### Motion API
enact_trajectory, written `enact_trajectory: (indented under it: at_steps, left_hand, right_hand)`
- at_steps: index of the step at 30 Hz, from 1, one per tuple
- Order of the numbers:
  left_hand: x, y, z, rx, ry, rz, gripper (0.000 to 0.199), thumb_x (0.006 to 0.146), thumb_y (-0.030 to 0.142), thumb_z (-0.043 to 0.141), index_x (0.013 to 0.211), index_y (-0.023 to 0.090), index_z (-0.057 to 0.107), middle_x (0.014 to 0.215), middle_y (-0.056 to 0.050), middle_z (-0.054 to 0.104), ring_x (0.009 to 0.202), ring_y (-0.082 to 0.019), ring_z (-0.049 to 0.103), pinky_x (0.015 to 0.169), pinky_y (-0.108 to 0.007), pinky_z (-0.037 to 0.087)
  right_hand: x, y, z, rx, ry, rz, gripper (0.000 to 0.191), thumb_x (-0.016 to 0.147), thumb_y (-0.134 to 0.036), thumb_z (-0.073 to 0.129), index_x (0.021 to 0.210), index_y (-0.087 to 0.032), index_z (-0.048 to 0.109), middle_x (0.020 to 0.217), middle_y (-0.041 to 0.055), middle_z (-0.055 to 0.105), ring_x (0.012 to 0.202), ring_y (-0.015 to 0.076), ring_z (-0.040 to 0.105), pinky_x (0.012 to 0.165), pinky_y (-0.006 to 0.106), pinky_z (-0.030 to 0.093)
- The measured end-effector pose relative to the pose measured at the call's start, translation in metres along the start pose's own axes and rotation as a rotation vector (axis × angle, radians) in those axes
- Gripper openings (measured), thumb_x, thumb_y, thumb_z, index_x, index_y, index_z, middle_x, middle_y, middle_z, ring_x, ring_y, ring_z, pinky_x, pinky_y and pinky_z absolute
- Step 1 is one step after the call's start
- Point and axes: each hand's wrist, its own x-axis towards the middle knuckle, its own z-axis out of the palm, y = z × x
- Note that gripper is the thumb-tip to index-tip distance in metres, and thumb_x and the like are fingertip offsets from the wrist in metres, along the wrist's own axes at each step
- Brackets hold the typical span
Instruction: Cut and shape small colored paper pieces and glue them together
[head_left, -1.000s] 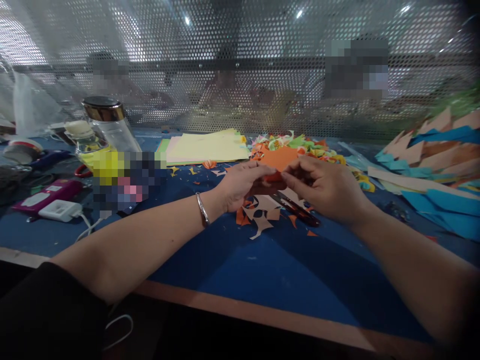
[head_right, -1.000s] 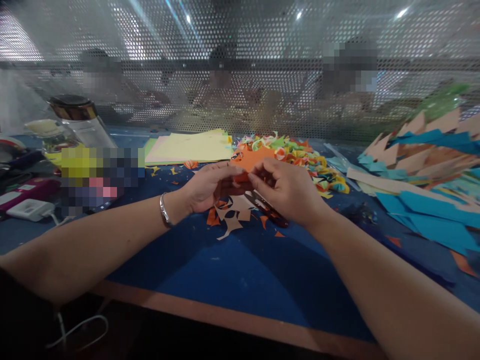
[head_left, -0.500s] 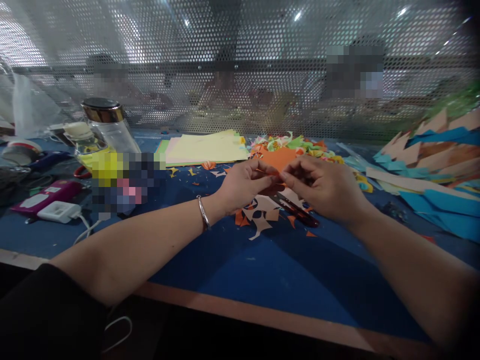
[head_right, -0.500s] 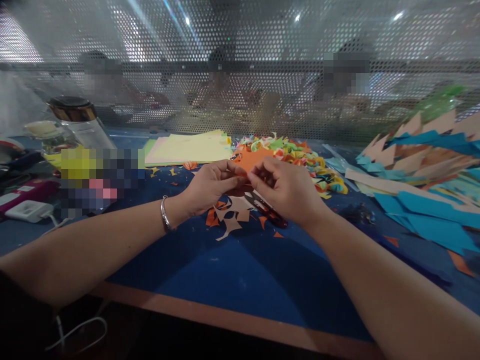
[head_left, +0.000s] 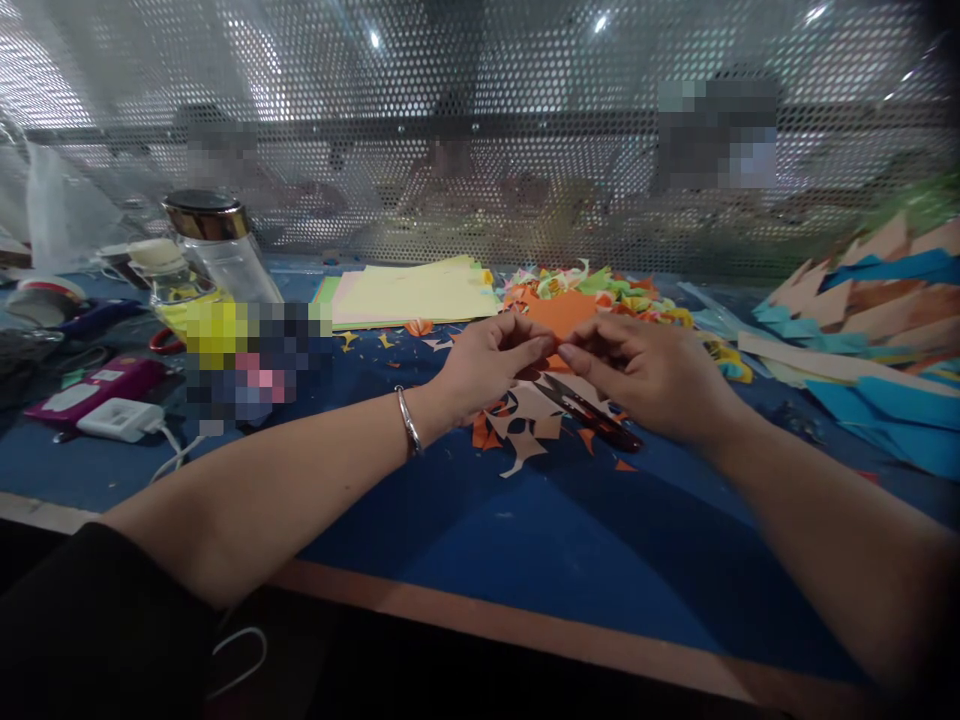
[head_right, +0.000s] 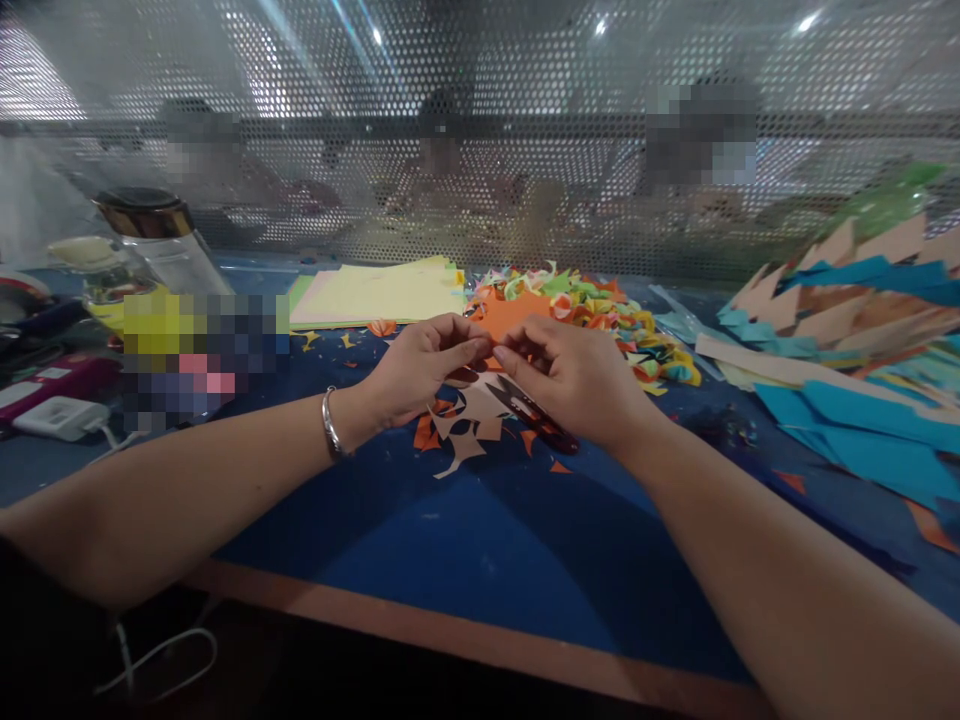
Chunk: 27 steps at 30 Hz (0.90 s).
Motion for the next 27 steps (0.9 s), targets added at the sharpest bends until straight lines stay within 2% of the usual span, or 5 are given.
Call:
enact_trajectory:
  at_steps: [9, 13, 19, 27]
  left_hand:
    - [0.0036, -0.0051, -0.0053, 0.192, -0.022, 0.159, 0.010, 0.089, 0.022, 0.073, 0.087, 0.019, 0.064, 0.078, 0.001, 0.065, 0.069, -0.008, 0.059, 0.070, -0.025, 0.048]
    - [0.0027, -0.0029, -0.0059, 0.227, -0.032, 0.210, 0.016, 0.082, 0.021, 0.077, 0.092, 0.018, 0.065, 0.086, -0.001, 0.067, 0.075, -0.010, 0.061, 0.075, -0.025, 0.050]
    - [-0.0002, 0.0011, -0.0050, 0.210, -0.049, 0.167, 0.025, 0.079, 0.015, 0.075, 0.097, 0.020, 0.059, 0.078, 0.002, 0.064, 0.070, -0.009, 0.059, 0.070, -0.025, 0.048]
    - [0.0049, 0.0005, -0.0098, 0.197, -0.020, 0.135, 0.026, 0.074, 0.011, 0.075, 0.089, 0.021, 0.057, 0.071, 0.005, 0.059, 0.063, -0.008, 0.054, 0.063, -0.026, 0.042]
  right_hand:
    - [0.0014, -0.0044, -0.0030, -0.002, -0.059, 0.031, 0.029, 0.098, -0.049, 0.060, 0.086, -0.022, 0.066, 0.065, 0.0004, 0.061, 0.054, 0.0153, 0.053, 0.052, 0.031, 0.037]
    - [0.0016, -0.0071, -0.0048, -0.013, -0.063, 0.010, 0.027, 0.099, -0.046, 0.060, 0.086, -0.023, 0.065, 0.062, -0.0004, 0.060, 0.053, 0.0153, 0.052, 0.053, 0.032, 0.039]
    - [0.0012, -0.0081, -0.0055, -0.008, -0.073, 0.002, 0.031, 0.099, -0.050, 0.059, 0.084, -0.023, 0.064, 0.059, -0.0003, 0.059, 0.051, 0.0155, 0.052, 0.053, 0.032, 0.039]
    - [0.0015, -0.0068, -0.0088, -0.001, -0.081, 0.011, 0.033, 0.098, -0.053, 0.063, 0.084, -0.023, 0.064, 0.058, -0.0012, 0.060, 0.049, 0.0139, 0.052, 0.051, 0.030, 0.040]
